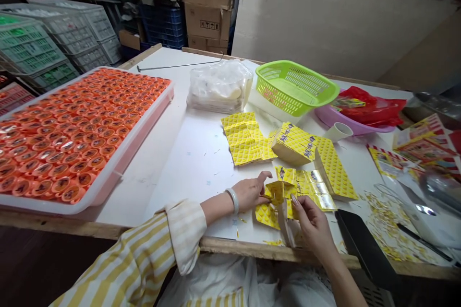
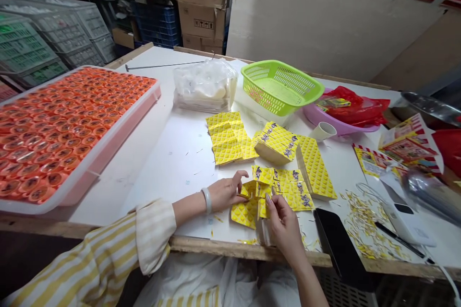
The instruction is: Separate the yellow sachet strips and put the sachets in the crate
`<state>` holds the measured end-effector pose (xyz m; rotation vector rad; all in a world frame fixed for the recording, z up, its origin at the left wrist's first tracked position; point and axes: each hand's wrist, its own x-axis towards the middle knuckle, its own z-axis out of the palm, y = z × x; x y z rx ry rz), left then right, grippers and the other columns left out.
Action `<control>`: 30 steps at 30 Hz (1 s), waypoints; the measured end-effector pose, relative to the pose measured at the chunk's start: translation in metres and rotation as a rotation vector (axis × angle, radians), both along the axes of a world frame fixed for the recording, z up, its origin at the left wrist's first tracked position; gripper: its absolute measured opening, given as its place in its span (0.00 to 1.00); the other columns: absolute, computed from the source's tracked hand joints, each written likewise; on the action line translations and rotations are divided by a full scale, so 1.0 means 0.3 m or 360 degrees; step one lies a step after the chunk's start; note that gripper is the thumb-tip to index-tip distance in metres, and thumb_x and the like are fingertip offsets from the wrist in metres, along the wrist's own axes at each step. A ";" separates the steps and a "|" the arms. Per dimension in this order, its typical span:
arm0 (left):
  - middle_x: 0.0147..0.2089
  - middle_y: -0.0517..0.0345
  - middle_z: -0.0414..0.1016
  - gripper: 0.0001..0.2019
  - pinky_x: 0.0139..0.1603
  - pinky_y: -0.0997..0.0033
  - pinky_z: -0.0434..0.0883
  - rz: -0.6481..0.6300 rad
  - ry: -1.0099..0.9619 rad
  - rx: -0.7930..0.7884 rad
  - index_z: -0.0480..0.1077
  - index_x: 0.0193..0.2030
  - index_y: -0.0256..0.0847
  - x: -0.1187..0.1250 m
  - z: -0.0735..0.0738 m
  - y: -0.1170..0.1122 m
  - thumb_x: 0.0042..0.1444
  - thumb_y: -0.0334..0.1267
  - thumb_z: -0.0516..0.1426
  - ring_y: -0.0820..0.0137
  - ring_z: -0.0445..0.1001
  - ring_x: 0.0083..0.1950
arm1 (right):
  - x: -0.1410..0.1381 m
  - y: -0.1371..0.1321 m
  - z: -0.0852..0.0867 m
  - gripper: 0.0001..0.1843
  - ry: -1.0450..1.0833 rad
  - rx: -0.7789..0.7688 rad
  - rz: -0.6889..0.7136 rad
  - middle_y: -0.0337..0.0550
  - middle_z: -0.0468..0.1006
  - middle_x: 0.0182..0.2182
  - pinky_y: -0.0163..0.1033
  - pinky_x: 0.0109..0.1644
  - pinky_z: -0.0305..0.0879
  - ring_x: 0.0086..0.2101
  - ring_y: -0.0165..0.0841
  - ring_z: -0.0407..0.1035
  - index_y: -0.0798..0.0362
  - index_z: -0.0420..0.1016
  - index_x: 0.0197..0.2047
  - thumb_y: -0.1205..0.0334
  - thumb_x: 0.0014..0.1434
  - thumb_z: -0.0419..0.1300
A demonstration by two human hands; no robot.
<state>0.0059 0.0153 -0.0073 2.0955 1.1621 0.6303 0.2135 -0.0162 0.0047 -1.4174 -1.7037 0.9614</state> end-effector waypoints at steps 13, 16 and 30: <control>0.32 0.64 0.69 0.33 0.41 0.73 0.68 -0.0090 -0.0613 -0.0039 0.44 0.63 0.42 0.007 0.010 -0.030 0.52 0.21 0.52 0.72 0.70 0.34 | -0.086 -0.016 0.035 0.13 -0.0898 0.0426 -0.0124 0.40 0.65 0.24 0.37 0.30 0.53 0.26 0.34 0.62 0.48 0.53 0.29 0.56 0.64 0.40; 0.34 0.64 0.72 0.32 0.42 0.71 0.69 -0.0079 -0.0351 0.0057 0.45 0.63 0.44 0.009 -0.010 -0.022 0.52 0.20 0.50 0.71 0.73 0.38 | -0.076 -0.006 0.030 0.12 -0.0928 0.0352 -0.0075 0.41 0.67 0.25 0.38 0.31 0.53 0.27 0.35 0.62 0.48 0.55 0.29 0.58 0.63 0.41; 0.44 0.51 0.73 0.17 0.51 0.66 0.69 -0.0259 -0.0265 0.0447 0.56 0.55 0.38 0.008 -0.003 -0.032 0.59 0.26 0.49 0.66 0.69 0.51 | -0.047 0.034 0.035 0.15 -0.0686 0.0164 -0.0071 0.41 0.66 0.25 0.37 0.31 0.58 0.28 0.34 0.62 0.49 0.54 0.26 0.54 0.64 0.41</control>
